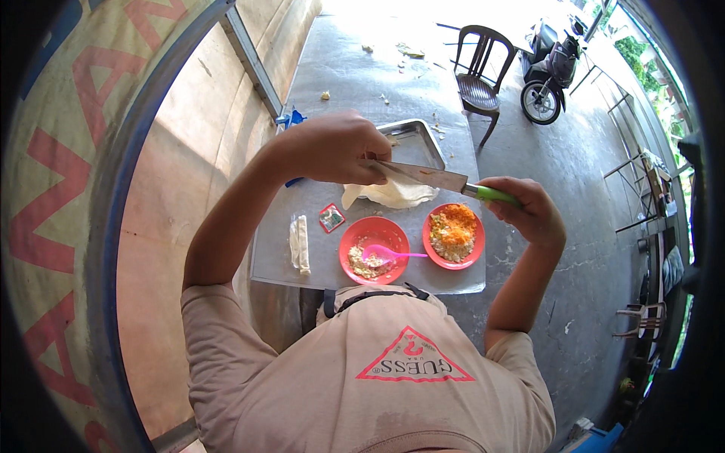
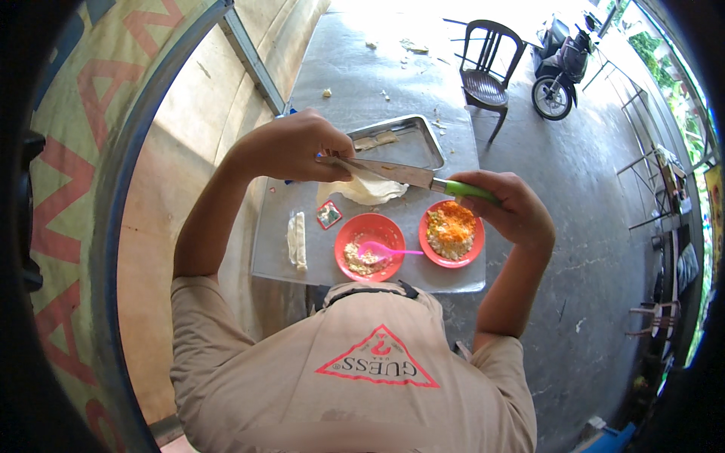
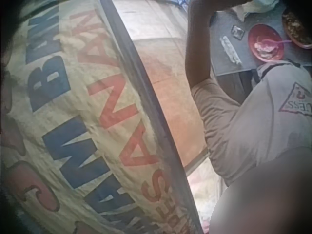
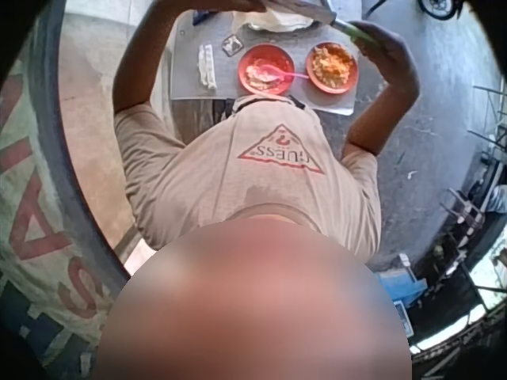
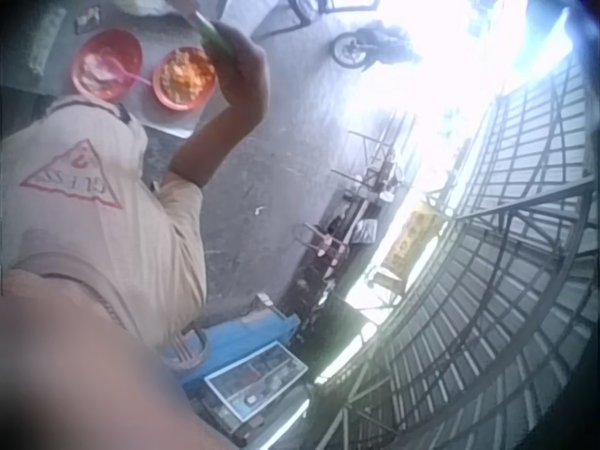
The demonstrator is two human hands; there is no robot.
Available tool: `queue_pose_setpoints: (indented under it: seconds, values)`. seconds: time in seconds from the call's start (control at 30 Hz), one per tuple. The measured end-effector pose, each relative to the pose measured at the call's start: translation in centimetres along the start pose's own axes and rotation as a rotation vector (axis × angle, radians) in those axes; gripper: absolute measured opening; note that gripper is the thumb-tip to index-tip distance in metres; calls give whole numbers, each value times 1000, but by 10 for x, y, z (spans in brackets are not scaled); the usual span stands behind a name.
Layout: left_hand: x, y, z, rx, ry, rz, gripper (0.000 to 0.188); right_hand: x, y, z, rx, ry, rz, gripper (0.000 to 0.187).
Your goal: The person places a filling mixture onto a thin sheet, folds it into a roll, and sets it on a tray. They then separate another sheet from a stack, cut it with a knife, and repeat the filling and folding process.
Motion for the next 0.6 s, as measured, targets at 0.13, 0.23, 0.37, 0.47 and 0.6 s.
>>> queue_pose_setpoints:
  seconds: [0.13, 0.23, 0.37, 0.47, 0.6]
  values:
    - [3, -7, -12, -40, 70, 15, 21, 7, 0, 2, 17, 79, -4, 26]
    - [5, -10, -16, -73, 121, 24, 21, 13, 0, 4, 20, 144, 14, 26]
    - [5, -13, -21, -42, 184, 65, 20, 18, 2, 7, 45, 202, 16, 26]
    - [6, -14, -22, -22, 190, 77, 21, 19, 5, 11, 72, 250, 15, 26]
    - [5, -16, -14, -92, 224, 48, 23, -2, 7, 14, -7, 24, -80, 26]
Point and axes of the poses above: each hand's wrist, its own y-axis away from the middle knuckle, its own z-axis out of the back of the hand, x = y × z, the point moved 4 cm from there along -y, towards the middle knuckle, and after that the axes turned 10 degrees about -y, right-handed, at the moved point
